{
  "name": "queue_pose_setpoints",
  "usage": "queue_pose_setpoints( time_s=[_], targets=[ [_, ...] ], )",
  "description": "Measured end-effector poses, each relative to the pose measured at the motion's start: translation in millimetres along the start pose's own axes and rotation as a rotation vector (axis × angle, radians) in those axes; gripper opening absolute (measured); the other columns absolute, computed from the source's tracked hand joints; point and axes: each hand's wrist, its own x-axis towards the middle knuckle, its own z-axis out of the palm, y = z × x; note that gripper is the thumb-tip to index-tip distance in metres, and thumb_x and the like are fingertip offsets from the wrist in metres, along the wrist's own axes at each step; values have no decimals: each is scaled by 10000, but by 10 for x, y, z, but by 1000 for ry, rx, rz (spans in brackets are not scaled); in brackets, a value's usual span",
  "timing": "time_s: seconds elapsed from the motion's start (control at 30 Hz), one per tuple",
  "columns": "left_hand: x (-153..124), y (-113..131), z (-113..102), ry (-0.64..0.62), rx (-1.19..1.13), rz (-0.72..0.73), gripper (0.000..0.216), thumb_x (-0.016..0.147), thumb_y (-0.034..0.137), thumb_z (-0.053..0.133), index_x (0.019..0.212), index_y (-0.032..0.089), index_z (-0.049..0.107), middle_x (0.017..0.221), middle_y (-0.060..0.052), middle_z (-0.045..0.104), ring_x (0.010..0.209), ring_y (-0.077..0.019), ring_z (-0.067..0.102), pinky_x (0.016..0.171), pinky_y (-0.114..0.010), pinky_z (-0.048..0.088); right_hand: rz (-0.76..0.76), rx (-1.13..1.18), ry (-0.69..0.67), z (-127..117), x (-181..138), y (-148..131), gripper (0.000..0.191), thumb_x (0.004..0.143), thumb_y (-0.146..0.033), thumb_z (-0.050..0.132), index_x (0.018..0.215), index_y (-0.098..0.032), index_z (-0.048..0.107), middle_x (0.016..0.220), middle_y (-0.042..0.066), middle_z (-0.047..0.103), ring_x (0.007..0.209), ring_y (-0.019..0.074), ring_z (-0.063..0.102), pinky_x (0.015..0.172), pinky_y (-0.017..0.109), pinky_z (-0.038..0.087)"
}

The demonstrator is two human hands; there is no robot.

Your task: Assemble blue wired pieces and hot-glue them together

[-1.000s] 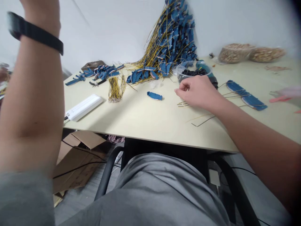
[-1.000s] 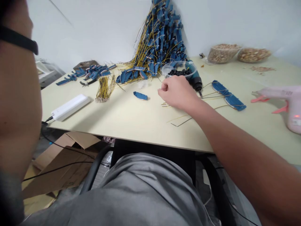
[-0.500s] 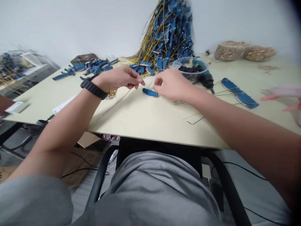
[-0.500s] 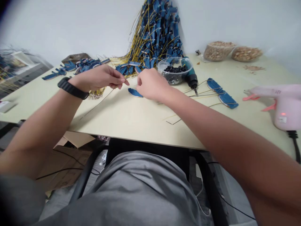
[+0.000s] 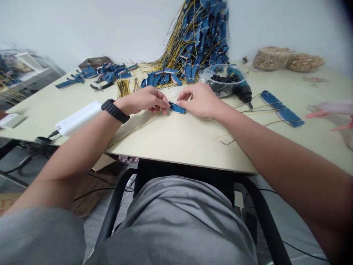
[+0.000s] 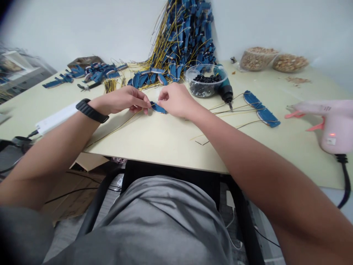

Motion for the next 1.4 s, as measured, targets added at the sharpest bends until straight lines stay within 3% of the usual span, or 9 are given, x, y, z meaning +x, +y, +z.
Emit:
queue_pose_setpoints(
  time_s=[0.3,0.47,0.53,0.63,0.77,1.0,1.1,1.23,1.4],
  targets=[
    [-60,84,3,3,57,48,441,949,701,1021,890,271,941,916,-145,901,802,-312,802,756,-518,664,-16,109,-9,4,27,76,10,1053,-226,977,1049,-235,980,1066,108,943,1043,335,880,1061,496,710],
    [-208,203,-6,315,335,160,634,1027,891,904,1022,257,912,932,-108,877,960,-337,823,896,-486,648,1,110,17,-28,27,66,23,1068,-246,983,1049,-238,992,1082,109,948,1063,328,882,1065,483,706],
    [-238,217,69,381,464,173,731,1011,980,878,1040,250,900,915,-116,849,1048,-394,837,984,-518,643,7,99,30,-42,26,64,31,1070,-241,990,1040,-238,985,1109,115,956,1080,338,891,1084,493,704],
    [-221,224,256,380,591,168,851,952,1065,882,1092,226,909,921,-151,819,1198,-510,835,1114,-601,621,23,87,42,-53,24,50,99,1085,-170,938,1020,-236,971,1100,116,956,1079,335,891,1104,495,701],
    [-129,276,477,360,661,128,896,940,1033,914,1218,182,911,1041,-201,831,1330,-584,802,1206,-653,597,27,80,58,-54,17,16,151,1073,-94,913,991,-209,964,1071,106,954,1071,319,900,1130,479,708],
    [-67,385,637,359,763,52,717,1041,686,882,1490,129,837,1249,-246,876,1381,-576,802,1220,-663,626,46,79,71,-76,-6,-13,225,1057,-59,903,927,-239,937,1060,98,937,1068,320,883,1119,505,702],
    [-56,386,608,333,745,69,773,1026,671,905,1546,107,816,1204,-237,879,1396,-577,791,1262,-675,616,70,71,78,-114,-12,-22,248,1057,-43,913,919,-248,934,1081,96,946,1094,331,899,1143,518,709],
    [11,362,442,247,727,85,651,1047,694,889,1407,151,899,1108,-184,886,1211,-470,852,1150,-563,650,89,54,83,-164,-6,-21,215,1073,-53,923,962,-235,954,1092,103,948,1135,342,916,1152,512,711],
    [165,276,229,134,667,152,397,1010,462,821,1290,217,959,1082,-111,927,989,-315,839,962,-426,624,110,24,59,-171,2,-15,164,1089,-87,909,1040,-221,990,1107,116,948,1133,335,912,1126,482,709]
  ],
)
